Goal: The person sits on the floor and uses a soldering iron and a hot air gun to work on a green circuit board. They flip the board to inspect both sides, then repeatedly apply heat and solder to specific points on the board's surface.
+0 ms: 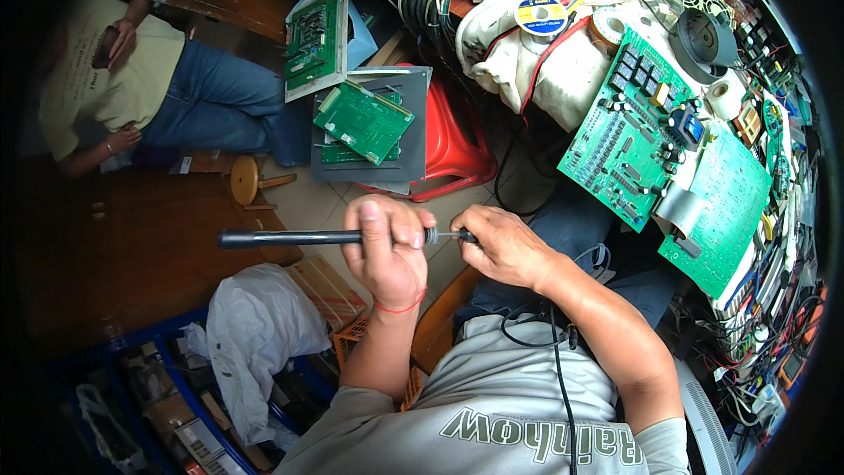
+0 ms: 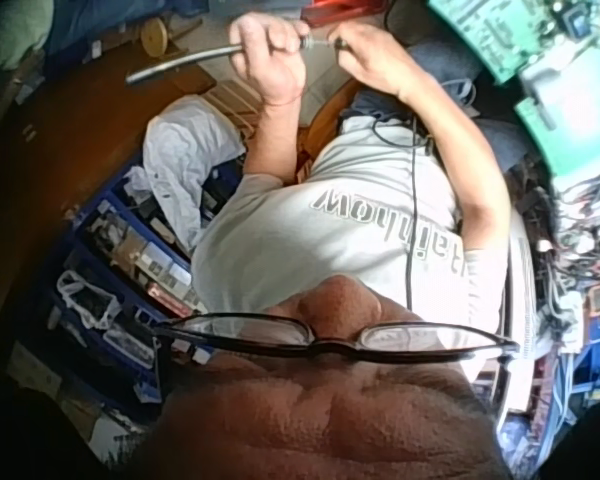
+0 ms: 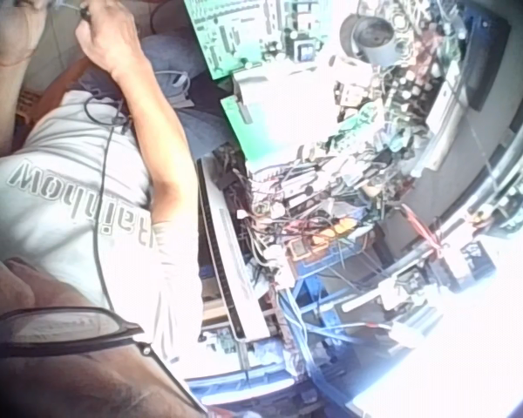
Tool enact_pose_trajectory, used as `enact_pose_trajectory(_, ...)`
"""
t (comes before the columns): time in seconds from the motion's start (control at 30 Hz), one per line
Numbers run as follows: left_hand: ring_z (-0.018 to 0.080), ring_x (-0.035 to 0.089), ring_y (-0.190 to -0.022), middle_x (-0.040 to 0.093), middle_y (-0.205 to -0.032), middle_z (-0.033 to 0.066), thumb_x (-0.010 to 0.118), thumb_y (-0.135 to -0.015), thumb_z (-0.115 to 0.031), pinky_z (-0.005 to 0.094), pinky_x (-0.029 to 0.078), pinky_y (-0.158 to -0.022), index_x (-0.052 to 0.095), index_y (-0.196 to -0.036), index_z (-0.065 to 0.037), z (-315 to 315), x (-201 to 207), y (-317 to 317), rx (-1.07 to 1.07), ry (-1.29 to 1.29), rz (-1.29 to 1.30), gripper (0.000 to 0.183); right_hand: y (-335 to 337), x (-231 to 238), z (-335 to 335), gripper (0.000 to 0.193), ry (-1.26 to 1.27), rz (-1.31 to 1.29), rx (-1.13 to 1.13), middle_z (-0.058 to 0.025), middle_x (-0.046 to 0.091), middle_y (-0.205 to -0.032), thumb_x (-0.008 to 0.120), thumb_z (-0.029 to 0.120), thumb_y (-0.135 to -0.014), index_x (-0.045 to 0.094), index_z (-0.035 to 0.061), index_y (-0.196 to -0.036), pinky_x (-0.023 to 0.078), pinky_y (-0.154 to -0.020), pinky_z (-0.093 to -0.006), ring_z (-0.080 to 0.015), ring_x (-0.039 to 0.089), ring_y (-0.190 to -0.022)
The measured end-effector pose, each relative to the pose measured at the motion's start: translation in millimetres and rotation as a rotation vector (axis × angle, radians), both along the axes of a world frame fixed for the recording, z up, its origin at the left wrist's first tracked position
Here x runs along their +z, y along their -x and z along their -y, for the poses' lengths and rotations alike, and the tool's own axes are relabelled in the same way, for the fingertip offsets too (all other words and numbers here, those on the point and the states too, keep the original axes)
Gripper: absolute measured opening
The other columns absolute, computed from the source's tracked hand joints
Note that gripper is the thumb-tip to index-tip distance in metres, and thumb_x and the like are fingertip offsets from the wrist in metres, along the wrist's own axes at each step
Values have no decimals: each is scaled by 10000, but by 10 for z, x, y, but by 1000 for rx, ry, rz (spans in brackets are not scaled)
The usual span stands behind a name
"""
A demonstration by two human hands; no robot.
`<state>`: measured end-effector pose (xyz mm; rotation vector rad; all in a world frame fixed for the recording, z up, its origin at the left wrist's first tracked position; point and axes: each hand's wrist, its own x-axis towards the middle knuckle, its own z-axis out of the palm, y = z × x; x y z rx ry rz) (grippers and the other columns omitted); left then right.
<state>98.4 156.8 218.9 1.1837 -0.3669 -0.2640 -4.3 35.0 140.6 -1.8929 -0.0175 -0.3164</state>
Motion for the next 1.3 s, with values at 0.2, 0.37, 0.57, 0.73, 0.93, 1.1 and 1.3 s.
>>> enact_pose_trajectory(0.2, 122, 445, -590, 457, -707, 15, 478, -1121, -200, 377, 536, -679, 520, -922, -63, 51, -122, 105, -19, -41, 4, 245, 17, -19, -60, 218, 125, 62, -69, -188, 602, -868, 649, 36, -836, 561, 14, -1034, 522, -768, -494, -426, 625, -820)
enact_pose_trajectory(0.37, 134, 451, -612, 459, -711, 23, 451, -1128, -211, 390, 540, -738, 509, -913, -67, 84, -231, 200, -39, -61, 12, 265, 13, -45, -52, 234, 176, 60, -73, -193, 589, -844, 665, 39, -820, 544, 5, -1017, 511, -752, -509, -432, 616, -794)
enact_pose_trajectory(0.57, 193, 519, -644, 488, -711, 55, 445, -1127, -256, 429, 541, -784, 518, -1002, -59, 90, -298, 210, -31, -61, 15, 244, -18, -56, -98, 243, 149, 65, -98, -196, 611, -893, 680, 52, -830, 533, 8, -1020, 505, -794, -513, -426, 635, -849)
enact_pose_trajectory(0.73, 179, 505, -640, 473, -677, 30, 428, -1129, -350, 409, 492, -754, 561, -1012, -76, 129, -338, 172, -44, 43, -248, 326, -49, -113, -98, 228, 124, 63, -107, -199, 618, -916, 677, 33, -864, 539, -11, -1040, 500, -807, -490, -418, 634, -898)
enact_pose_trajectory(0.93, 102, 339, -503, 381, -605, -30, 393, -1124, -353, 315, 390, -590, 547, -899, -101, 171, -142, 47, -182, 85, -2, 371, -36, -289, -101, 239, 120, 94, -83, -204, 628, -976, 683, 46, -882, 556, 7, -1080, 486, -833, -484, -415, 625, -950)
enact_pose_trajectory(1.1, 89, 308, -472, 364, -588, -40, 414, -1111, -339, 301, 369, -561, 546, -879, -105, 61, 103, -110, -5, 151, -64, 355, 17, -427, 1, 190, 51, 14, -52, -163, 621, -992, 676, 100, -964, 553, 42, -1097, 481, -878, -477, -388, 611, -979)
enact_pose_trajectory(1.3, 88, 343, -481, 376, -570, -45, 440, -1106, -346, 304, 397, -571, 579, -895, -105, 138, -36, -35, -112, 293, -361, 350, 18, -351, -1, 178, -135, 51, 25, -135, 618, -1061, 692, 95, -984, 553, 47, -1085, 491, -903, -448, -352, 599, -1021)
